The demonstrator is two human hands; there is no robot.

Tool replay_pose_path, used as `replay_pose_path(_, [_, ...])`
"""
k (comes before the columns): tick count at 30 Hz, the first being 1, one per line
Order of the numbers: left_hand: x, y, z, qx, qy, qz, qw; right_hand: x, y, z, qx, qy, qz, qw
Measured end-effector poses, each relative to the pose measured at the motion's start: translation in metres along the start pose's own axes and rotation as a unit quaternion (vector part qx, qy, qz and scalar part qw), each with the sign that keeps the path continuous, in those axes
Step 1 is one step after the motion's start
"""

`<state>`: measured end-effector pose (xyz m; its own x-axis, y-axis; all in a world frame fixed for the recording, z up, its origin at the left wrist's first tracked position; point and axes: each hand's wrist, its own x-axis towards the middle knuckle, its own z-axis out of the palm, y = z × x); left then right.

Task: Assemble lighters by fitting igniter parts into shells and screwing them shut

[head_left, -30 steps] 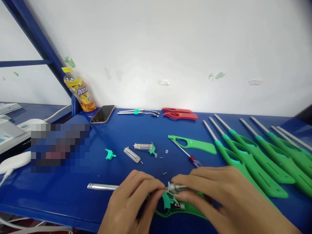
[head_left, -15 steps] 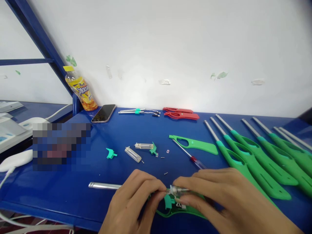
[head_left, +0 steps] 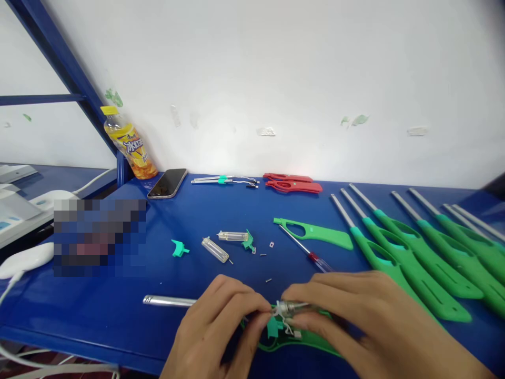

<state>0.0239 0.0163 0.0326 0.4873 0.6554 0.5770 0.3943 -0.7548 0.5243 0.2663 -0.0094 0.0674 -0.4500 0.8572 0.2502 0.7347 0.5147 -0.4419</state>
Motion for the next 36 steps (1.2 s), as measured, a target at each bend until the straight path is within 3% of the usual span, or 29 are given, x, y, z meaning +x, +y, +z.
replay_pose_path(7, [-0.002, 0.000, 0.002, 0.049, -0.008, -0.004, 0.999, -0.007, 0.016, 0.002, -0.064, 0.002, 0.023, 0.998])
replay_pose_path(12, [-0.002, -0.003, 0.003, 0.071, -0.036, 0.004, 0.997, -0.016, 0.024, 0.007, -0.085, 0.043, 0.031, 0.995])
replay_pose_path(19, [-0.002, -0.006, 0.004, 0.068, -0.047, 0.007, 0.997, -0.012, 0.016, 0.003, -0.012, -0.028, 0.073, 0.997])
replay_pose_path(36, [-0.002, -0.001, 0.005, 0.142, -0.059, 0.094, 0.984, -0.008, 0.014, 0.002, -0.008, -0.033, 0.050, 0.998])
